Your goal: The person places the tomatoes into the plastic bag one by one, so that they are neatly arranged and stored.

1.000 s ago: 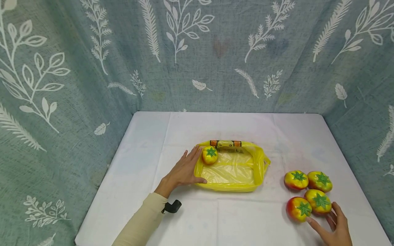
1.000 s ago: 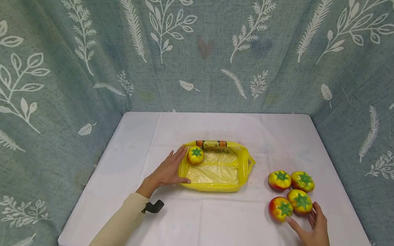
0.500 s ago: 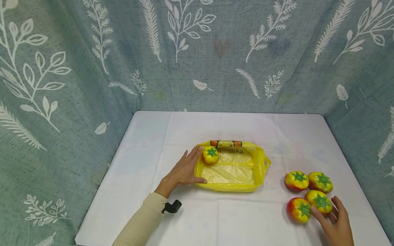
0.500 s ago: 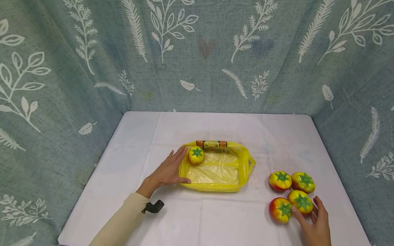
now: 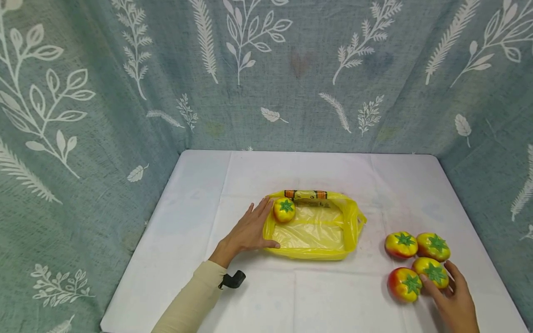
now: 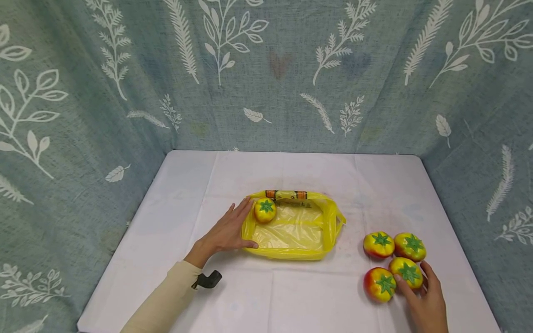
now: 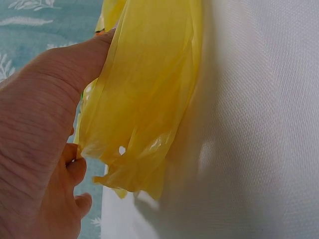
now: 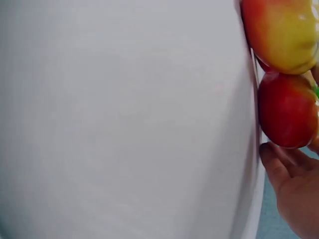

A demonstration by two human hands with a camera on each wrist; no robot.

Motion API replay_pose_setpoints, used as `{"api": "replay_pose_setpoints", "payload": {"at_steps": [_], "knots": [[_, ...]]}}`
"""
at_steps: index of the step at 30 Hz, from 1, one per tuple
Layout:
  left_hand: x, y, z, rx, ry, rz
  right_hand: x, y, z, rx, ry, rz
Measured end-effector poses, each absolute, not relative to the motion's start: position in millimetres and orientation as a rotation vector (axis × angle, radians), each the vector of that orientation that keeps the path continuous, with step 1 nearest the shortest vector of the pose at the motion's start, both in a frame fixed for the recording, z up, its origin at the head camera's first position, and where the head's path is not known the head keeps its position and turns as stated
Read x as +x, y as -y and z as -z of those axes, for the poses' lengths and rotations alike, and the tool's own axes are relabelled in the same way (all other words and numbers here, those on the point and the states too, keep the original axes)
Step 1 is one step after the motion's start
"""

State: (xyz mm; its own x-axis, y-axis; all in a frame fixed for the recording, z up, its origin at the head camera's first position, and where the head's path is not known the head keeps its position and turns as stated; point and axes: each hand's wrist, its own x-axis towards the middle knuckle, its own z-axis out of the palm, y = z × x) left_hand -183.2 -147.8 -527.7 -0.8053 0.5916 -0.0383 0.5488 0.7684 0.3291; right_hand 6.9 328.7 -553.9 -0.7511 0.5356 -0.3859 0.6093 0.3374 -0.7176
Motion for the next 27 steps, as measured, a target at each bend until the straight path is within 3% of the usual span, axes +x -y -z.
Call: {"api": "replay_pose_setpoints", "payload": {"at_steps": [27], "knots": [[-185, 147, 529, 0.916, -2.825, -0.465, 13, -330, 534, 1.055, -2.546, 1.226]]}}
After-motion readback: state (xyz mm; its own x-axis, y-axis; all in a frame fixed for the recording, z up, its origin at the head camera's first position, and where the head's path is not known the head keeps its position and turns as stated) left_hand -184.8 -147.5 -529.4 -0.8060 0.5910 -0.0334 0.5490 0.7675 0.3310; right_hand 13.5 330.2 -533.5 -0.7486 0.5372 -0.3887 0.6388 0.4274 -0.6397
